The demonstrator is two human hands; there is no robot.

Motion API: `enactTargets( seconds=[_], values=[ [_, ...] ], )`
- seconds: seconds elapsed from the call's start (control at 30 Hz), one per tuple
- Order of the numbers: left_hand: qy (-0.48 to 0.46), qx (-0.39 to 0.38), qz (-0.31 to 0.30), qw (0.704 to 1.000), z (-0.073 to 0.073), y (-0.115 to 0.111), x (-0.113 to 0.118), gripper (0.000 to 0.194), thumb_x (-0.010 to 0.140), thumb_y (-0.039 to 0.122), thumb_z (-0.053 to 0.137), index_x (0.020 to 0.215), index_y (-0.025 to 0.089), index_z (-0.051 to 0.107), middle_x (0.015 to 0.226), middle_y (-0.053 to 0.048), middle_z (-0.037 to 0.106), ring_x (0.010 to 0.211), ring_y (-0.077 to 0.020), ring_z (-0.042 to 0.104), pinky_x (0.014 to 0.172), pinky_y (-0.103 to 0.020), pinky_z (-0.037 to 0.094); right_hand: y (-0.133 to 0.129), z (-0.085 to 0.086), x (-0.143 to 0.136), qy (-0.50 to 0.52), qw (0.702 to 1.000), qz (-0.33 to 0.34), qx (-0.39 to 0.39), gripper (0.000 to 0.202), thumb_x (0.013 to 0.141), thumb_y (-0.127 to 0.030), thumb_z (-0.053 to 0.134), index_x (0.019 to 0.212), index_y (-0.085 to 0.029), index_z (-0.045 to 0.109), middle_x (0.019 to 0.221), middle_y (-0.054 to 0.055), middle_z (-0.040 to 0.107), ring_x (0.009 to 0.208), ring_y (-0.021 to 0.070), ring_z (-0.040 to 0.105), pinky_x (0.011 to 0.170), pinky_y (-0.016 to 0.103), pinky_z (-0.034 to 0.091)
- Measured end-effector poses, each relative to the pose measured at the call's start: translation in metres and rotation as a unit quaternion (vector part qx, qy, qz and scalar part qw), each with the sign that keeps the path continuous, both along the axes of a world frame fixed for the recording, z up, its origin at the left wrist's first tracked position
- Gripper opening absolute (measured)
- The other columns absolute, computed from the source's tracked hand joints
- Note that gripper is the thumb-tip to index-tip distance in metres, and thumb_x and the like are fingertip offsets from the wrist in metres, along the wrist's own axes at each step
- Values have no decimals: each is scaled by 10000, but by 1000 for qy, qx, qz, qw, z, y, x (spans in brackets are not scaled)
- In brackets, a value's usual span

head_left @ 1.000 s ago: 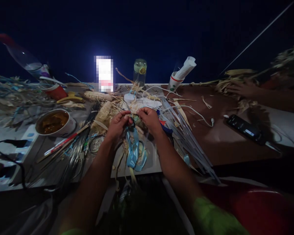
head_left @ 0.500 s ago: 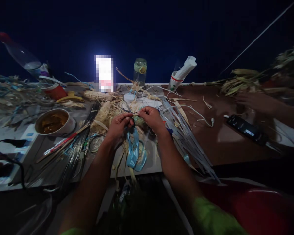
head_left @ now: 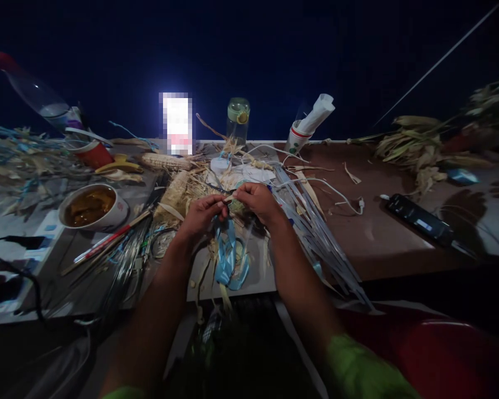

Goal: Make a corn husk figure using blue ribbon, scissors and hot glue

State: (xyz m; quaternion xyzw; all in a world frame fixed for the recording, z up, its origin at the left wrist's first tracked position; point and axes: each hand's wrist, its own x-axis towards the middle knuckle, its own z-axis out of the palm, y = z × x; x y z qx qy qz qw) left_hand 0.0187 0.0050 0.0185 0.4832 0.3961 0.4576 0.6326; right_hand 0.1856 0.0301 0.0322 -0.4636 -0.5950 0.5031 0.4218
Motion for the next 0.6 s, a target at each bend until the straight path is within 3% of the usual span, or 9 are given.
enactTargets(
  seconds=[0.2,0.37,0.6],
  values=[
    [-7,-26,0,1000,-1,0,0,314,684,304,685,953,143,659,591,-3,596,497,-84,496,488,-199,390,1,0,1,-43,999,-24,15,217,682,-367,565,611,-167,519,534,-59,420,512,71,343,515,215,285],
    [-3,-31,1,1000,0,-1,0,227,665,307,697,801,131,655,559,0,579,468,-77,482,468,-194,376,-1,2,1,-60,998,-12,30,217,686,-365,564,623,-160,536,567,-50,444,518,67,341,520,217,283],
    [-1,-28,-1,1000,1,-1,0,242,670,308,689,835,135,653,558,4,580,465,-82,483,464,-196,370,-3,5,0,-74,997,-4,32,197,684,-342,564,618,-161,523,553,-54,424,519,68,339,519,215,283]
  ],
)
